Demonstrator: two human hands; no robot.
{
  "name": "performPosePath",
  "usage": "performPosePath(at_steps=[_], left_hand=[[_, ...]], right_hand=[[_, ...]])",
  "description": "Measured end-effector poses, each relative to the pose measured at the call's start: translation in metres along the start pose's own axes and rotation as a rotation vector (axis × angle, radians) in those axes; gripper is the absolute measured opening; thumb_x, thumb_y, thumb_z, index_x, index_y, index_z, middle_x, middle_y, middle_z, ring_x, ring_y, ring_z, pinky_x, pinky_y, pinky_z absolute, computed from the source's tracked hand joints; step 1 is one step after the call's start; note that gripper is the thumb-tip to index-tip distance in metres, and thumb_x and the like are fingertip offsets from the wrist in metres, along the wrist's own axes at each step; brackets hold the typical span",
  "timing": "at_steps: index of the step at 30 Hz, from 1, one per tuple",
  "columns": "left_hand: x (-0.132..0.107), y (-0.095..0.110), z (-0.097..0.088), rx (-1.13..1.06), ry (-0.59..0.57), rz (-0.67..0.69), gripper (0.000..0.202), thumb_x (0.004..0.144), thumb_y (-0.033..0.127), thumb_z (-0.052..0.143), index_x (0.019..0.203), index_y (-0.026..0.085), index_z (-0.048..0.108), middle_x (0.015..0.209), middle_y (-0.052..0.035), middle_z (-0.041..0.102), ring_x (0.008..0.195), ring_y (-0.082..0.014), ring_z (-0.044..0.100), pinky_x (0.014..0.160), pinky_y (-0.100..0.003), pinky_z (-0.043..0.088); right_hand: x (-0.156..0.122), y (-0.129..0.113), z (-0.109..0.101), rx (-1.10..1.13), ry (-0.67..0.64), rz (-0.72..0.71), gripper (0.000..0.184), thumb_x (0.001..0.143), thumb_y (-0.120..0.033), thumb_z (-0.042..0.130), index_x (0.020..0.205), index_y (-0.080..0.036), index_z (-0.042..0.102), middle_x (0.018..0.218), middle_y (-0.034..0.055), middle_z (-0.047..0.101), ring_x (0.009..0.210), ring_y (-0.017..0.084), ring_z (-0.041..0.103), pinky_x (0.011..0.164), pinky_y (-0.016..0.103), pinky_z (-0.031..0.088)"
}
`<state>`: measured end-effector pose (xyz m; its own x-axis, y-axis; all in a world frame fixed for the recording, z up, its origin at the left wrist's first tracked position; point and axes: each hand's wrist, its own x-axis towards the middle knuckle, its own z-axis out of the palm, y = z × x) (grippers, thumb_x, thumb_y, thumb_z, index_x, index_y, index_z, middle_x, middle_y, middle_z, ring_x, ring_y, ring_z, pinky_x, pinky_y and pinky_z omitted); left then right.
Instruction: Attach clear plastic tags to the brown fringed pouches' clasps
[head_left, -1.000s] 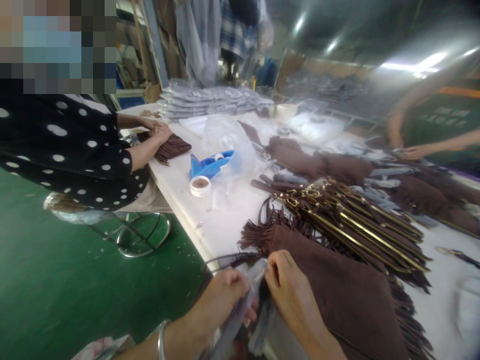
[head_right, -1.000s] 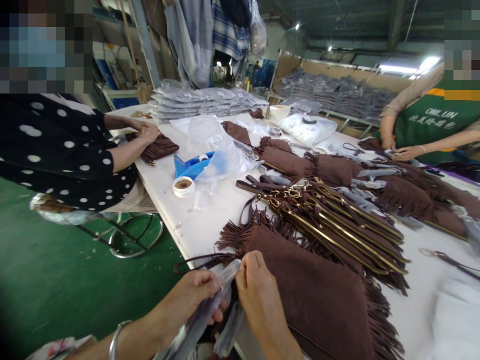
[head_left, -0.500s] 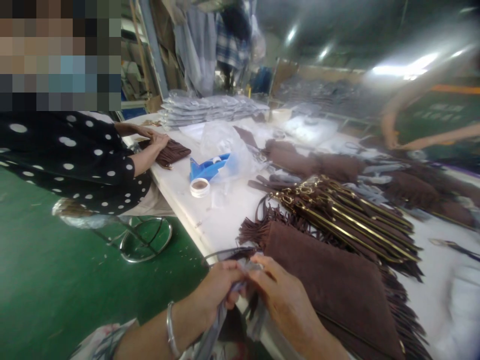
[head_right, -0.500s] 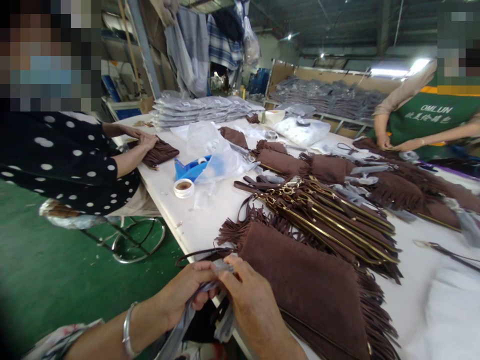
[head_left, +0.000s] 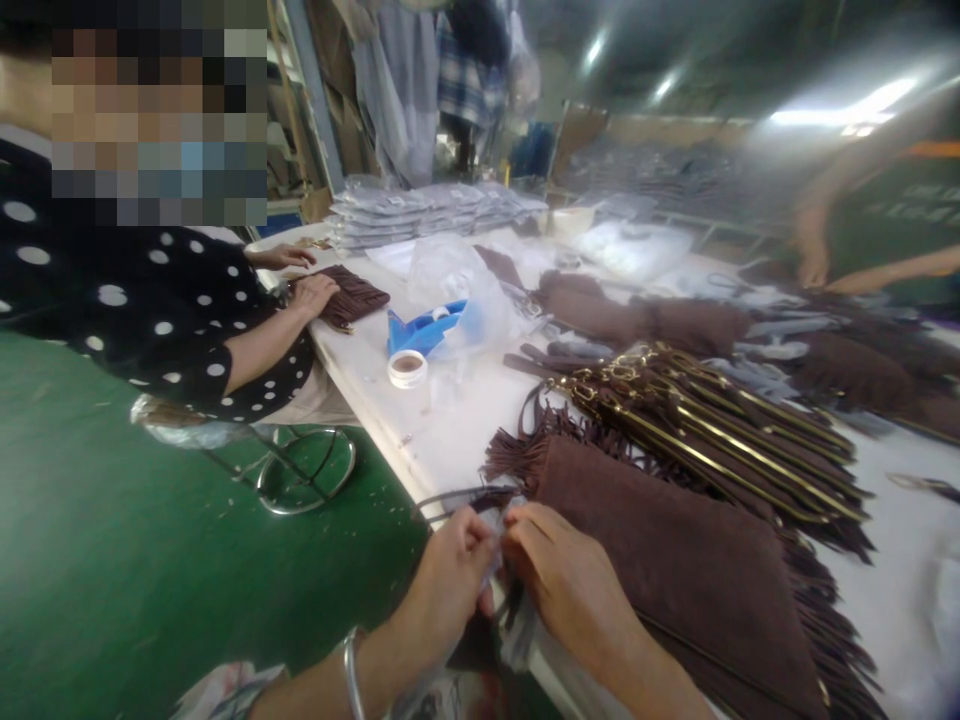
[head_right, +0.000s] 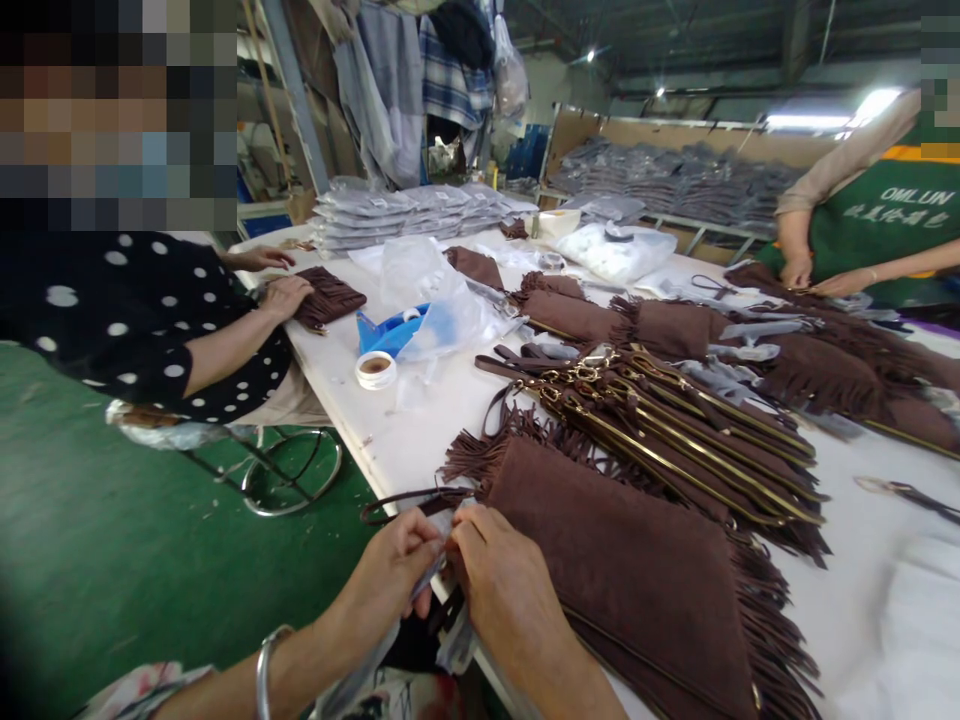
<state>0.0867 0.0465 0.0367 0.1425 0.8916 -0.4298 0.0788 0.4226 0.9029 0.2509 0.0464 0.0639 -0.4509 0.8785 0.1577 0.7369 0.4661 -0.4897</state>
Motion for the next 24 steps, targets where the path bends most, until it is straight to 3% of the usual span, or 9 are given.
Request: performPosePath(at_steps=[3, 8, 13, 17, 20, 24], left_hand=[[-0.005, 0.002, 0.000, 0.082, -0.049, 0.105, 0.010, 0.089, 0.025, 0.044, 0.083, 0.019, 0.050, 0.049, 0.0055, 0.052, 0.040, -0.0103, 0.045, 0.042, -0.019, 0.030], [-0.009, 0.011, -0.006, 0.198, -0.090, 0.185, 0.001, 0.083, 0.018, 0.052, 0.083, 0.020, 0.051, 0.053, 0.0074, 0.048, 0.046, -0.0107, 0.044, 0.048, -0.021, 0.032], [-0.006, 0.005, -0.009, 0.221, -0.058, 0.208, 0.004, 0.082, 0.016, 0.051, 0.081, 0.020, 0.052, 0.055, 0.0076, 0.045, 0.046, -0.0094, 0.043, 0.046, -0.020, 0.029], [-0.002, -0.002, -0.004, 0.050, -0.033, 0.103, 0.004, 0.080, 0.022, 0.053, 0.079, 0.019, 0.051, 0.050, 0.0063, 0.048, 0.039, -0.0090, 0.039, 0.040, -0.021, 0.025], [0.000, 0.000, -0.001, -0.112, -0.051, -0.023, 0.012, 0.074, 0.025, 0.057, 0.080, 0.018, 0.049, 0.056, 0.0015, 0.057, 0.037, -0.0072, 0.038, 0.037, -0.019, 0.019], [-0.002, 0.008, -0.008, -0.280, -0.090, -0.136, 0.020, 0.073, 0.029, 0.062, 0.082, 0.014, 0.053, 0.062, -0.0022, 0.060, 0.039, -0.0055, 0.040, 0.038, -0.017, 0.021]], right_hand=[[0.003, -0.002, -0.003, 0.031, -0.032, 0.059, 0.014, 0.094, -0.008, 0.050, 0.092, -0.019, 0.058, 0.098, 0.0028, 0.062, 0.091, 0.019, 0.059, 0.079, 0.031, 0.046], [0.007, -0.004, -0.007, 0.143, -0.024, 0.075, 0.027, 0.089, -0.002, 0.052, 0.104, -0.024, 0.056, 0.104, -0.0007, 0.060, 0.093, 0.016, 0.059, 0.077, 0.026, 0.041], [0.012, -0.004, -0.008, 0.155, -0.036, 0.124, 0.020, 0.084, -0.002, 0.055, 0.082, -0.022, 0.053, 0.090, -0.0035, 0.057, 0.082, 0.014, 0.057, 0.071, 0.025, 0.038], [0.015, -0.004, -0.008, 0.156, -0.059, 0.133, 0.025, 0.080, 0.003, 0.053, 0.075, -0.021, 0.053, 0.083, -0.0045, 0.055, 0.078, 0.013, 0.055, 0.068, 0.024, 0.036], [0.014, -0.004, -0.007, 0.128, -0.074, 0.108, 0.024, 0.084, 0.001, 0.050, 0.077, -0.021, 0.055, 0.083, -0.0033, 0.054, 0.077, 0.013, 0.054, 0.068, 0.024, 0.037], [0.012, -0.002, -0.008, 0.116, -0.092, 0.041, 0.022, 0.091, -0.004, 0.048, 0.079, -0.021, 0.055, 0.085, -0.0018, 0.054, 0.081, 0.014, 0.054, 0.070, 0.024, 0.039]])
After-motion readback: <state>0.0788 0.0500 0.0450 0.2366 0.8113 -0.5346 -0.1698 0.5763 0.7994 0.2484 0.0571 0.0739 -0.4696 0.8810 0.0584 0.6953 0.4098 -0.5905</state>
